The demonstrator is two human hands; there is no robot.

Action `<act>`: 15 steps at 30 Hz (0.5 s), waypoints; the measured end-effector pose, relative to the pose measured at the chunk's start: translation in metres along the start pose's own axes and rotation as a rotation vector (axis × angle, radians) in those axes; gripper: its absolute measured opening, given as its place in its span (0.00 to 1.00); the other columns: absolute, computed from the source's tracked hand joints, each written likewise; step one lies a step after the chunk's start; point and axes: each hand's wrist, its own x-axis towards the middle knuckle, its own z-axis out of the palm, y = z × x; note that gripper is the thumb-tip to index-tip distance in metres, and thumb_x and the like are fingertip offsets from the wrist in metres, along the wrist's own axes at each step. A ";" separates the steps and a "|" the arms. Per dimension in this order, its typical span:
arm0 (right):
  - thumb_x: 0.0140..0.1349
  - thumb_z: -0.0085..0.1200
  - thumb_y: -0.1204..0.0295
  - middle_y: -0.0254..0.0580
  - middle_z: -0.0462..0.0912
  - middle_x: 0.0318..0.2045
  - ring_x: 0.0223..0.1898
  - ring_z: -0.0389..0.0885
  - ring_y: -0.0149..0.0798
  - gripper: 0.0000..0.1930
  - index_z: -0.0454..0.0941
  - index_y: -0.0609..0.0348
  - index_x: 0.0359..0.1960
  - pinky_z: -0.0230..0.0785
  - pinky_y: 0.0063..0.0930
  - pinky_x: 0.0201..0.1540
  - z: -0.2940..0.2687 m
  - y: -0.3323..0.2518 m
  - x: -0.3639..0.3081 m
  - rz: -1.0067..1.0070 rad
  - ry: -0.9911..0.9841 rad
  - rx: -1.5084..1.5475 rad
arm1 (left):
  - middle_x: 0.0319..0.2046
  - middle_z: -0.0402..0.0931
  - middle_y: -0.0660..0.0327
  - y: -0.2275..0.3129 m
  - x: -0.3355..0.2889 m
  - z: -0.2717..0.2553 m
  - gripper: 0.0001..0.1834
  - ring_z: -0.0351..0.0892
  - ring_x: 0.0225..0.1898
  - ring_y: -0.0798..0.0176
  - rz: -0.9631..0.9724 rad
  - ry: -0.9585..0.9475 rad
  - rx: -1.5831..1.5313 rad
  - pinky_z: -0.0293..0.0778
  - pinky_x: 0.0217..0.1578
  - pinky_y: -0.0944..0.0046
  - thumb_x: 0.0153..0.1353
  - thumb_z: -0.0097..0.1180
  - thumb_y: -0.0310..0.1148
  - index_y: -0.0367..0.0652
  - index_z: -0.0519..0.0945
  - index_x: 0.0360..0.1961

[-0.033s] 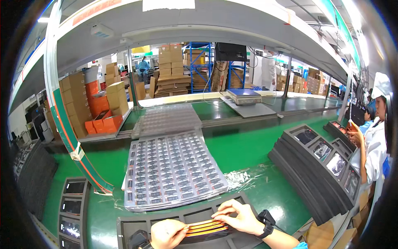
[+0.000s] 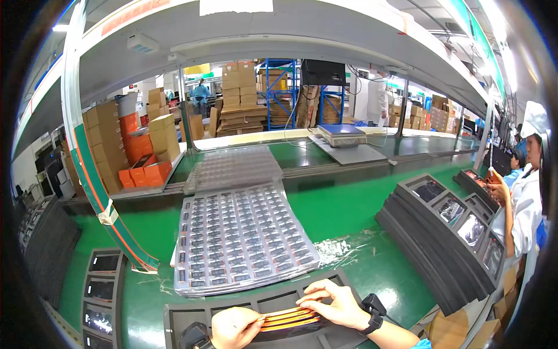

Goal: Sorting small electronic components into trays in a manufacturing facility.

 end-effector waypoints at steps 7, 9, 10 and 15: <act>0.61 0.64 0.74 0.43 0.87 0.35 0.36 0.88 0.34 0.07 0.82 0.63 0.39 0.81 0.25 0.40 0.002 0.018 0.005 -0.290 0.066 -0.221 | 0.27 0.83 0.61 -0.025 -0.020 0.017 0.07 0.85 0.30 0.58 -0.031 -0.105 0.007 0.80 0.31 0.62 0.53 0.70 0.31 0.46 0.85 0.33; 0.60 0.65 0.74 0.42 0.87 0.33 0.33 0.87 0.33 0.07 0.83 0.63 0.37 0.80 0.24 0.37 0.005 0.021 0.005 -0.267 0.107 -0.157 | 0.28 0.83 0.60 -0.027 -0.022 0.018 0.08 0.85 0.30 0.57 -0.001 -0.090 -0.010 0.80 0.31 0.62 0.52 0.70 0.30 0.46 0.84 0.34; 0.60 0.66 0.74 0.42 0.87 0.33 0.33 0.86 0.32 0.07 0.83 0.63 0.37 0.80 0.24 0.36 0.003 0.019 0.005 -0.257 0.117 -0.152 | 0.29 0.84 0.60 -0.026 -0.021 0.018 0.09 0.85 0.30 0.57 0.001 -0.086 -0.035 0.80 0.32 0.62 0.51 0.71 0.29 0.45 0.84 0.34; 0.57 0.67 0.76 0.39 0.87 0.32 0.32 0.86 0.33 0.05 0.84 0.59 0.35 0.79 0.25 0.35 0.002 0.022 0.005 -0.449 0.130 -0.202 | 0.30 0.84 0.60 -0.023 -0.022 0.015 0.08 0.85 0.32 0.56 -0.021 -0.098 -0.052 0.81 0.34 0.61 0.54 0.68 0.27 0.43 0.83 0.35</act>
